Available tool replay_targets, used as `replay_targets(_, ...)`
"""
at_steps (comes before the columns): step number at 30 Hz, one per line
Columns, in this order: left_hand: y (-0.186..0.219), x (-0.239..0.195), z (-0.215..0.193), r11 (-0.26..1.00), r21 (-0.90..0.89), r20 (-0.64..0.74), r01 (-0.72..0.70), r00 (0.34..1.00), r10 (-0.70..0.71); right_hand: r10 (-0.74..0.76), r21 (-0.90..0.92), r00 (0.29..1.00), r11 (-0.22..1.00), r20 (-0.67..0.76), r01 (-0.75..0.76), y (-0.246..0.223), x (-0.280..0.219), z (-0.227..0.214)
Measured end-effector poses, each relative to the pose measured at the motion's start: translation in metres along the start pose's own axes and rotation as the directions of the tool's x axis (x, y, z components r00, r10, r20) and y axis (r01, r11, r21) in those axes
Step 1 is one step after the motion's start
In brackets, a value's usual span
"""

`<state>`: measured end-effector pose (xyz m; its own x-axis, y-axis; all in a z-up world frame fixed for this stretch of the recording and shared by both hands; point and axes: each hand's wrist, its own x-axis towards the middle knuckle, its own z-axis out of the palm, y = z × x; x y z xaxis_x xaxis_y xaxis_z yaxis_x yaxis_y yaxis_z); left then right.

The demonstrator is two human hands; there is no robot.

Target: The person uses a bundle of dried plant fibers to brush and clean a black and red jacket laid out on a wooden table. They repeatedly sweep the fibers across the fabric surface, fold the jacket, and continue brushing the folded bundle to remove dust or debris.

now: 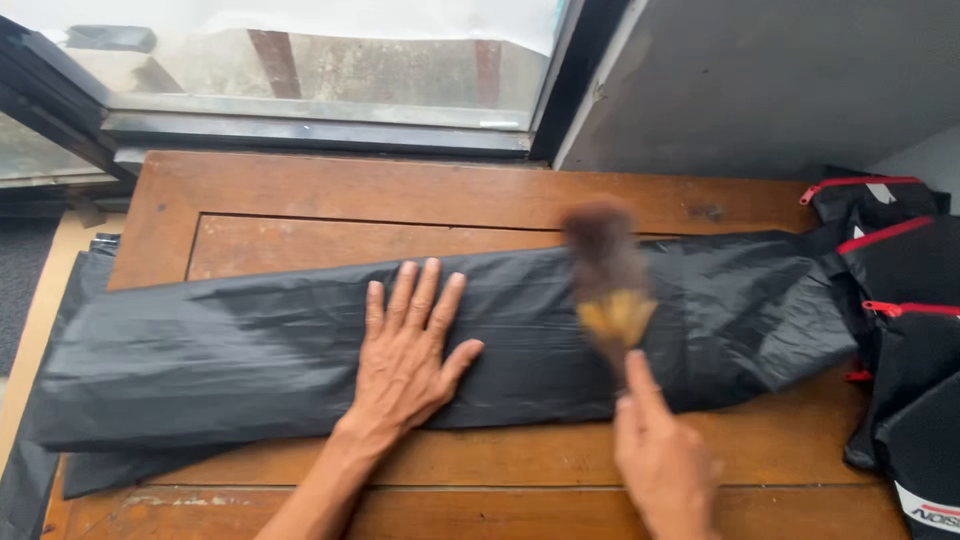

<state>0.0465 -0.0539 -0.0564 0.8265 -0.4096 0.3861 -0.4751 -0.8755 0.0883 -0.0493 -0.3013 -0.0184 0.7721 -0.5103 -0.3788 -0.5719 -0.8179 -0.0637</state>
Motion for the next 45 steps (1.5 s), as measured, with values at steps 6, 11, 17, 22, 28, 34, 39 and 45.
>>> replay_targets(6,-0.037,-0.004,-0.012,0.997,0.078,0.033,-0.018,0.999,0.015,0.198,0.067,0.980,0.978,-0.012,-0.196,0.024,0.021,-0.018)
replay_targets(11,-0.019,0.005,-0.025,0.999,-0.034,0.043,-0.036,0.998,0.037,-0.033,0.162,0.983,0.985,-0.182,0.063,-0.009,-0.002,0.025)
replay_targets(17,0.013,0.011,-0.023,0.952,-0.138,0.023,-0.274,0.960,0.279,-0.323,0.078,0.934,0.938,-0.155,0.338,-0.010,-0.003,0.021)
replay_targets(22,0.012,0.008,-0.016,0.956,-0.134,0.014,-0.262,0.964,0.267,0.236,0.032,0.958,0.972,-0.160,-0.234,0.043,0.030,-0.016)
replay_targets(28,0.012,0.004,-0.026,0.920,-0.238,-0.054,-0.310,0.950,0.307,0.384,0.196,0.842,0.923,-0.379,-0.332,0.094,0.042,0.011)
replay_targets(34,0.013,-0.001,-0.017,0.916,-0.168,-0.057,-0.365,0.931,0.361,0.034,-0.076,0.740,0.990,-0.671,-0.114,0.124,0.058,0.039)
replay_targets(39,0.012,-0.003,-0.011,0.901,-0.203,-0.196,-0.383,0.918,0.346,-0.361,-0.154,0.559,0.911,-0.747,0.382,0.048,0.039,0.002)
replay_targets(45,0.009,-0.001,-0.025,0.895,-0.278,-0.154,-0.348,0.936,0.316,-0.870,-0.338,0.356,0.466,-0.340,0.817,-0.040,0.020,-0.009)
